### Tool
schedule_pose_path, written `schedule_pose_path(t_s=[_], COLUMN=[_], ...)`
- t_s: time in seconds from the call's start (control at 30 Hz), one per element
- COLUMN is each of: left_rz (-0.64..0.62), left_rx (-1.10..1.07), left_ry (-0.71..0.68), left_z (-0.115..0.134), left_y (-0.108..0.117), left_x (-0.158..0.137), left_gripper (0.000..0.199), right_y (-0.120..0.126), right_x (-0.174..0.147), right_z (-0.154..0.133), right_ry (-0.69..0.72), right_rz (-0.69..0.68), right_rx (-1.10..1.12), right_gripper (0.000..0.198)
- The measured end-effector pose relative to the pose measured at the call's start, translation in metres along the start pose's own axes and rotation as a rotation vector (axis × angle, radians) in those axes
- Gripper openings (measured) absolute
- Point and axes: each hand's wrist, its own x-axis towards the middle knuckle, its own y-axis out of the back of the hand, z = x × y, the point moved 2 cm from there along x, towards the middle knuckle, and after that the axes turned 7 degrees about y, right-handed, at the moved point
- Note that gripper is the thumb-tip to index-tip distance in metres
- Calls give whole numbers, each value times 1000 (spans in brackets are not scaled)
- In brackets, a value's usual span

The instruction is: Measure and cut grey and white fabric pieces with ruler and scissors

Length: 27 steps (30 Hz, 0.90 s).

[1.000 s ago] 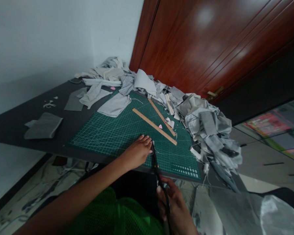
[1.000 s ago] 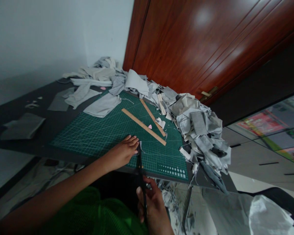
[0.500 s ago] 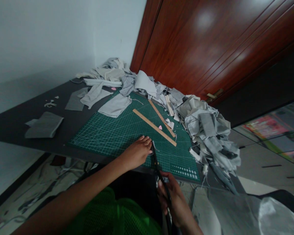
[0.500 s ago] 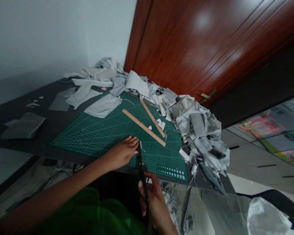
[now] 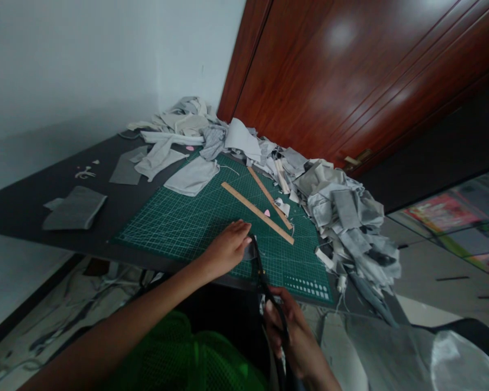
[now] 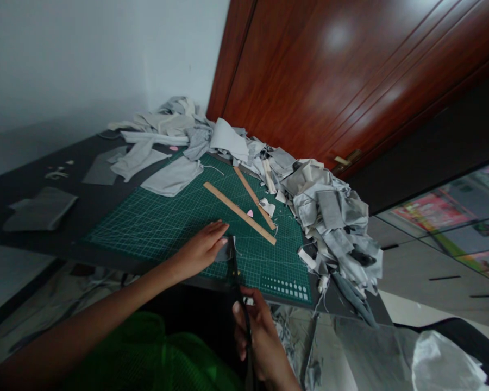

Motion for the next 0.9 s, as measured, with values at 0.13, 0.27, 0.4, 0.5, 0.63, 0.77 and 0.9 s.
schedule_pose_path(t_s=[0.13,0.27,0.4,0.5,0.63,0.77,0.9], left_rz=[119,120,-107,-243,-272,-349,-359], left_rx=[-213,-429,-601,-759,-866,-885,-856], left_ry=[116,212,259,307,374,415,469], left_z=[-4,-2,2,4,3,0,-2], left_y=[5,12,19,25,29,30,36], left_x=[4,6,8,9,11,12,12], left_gripper=[45,49,42,41,41,41,41], right_y=[2,5,6,5,1,-1,1], right_x=[0,-3,-5,-7,-10,-14,-15], right_z=[3,9,9,7,5,6,7], right_ry=[17,39,77,103,88,76,52], right_rz=[12,-8,-125,-199,-203,-213,-171], right_rx=[109,177,213,213,251,245,220], right_gripper=[68,64,59,56,58,61,65])
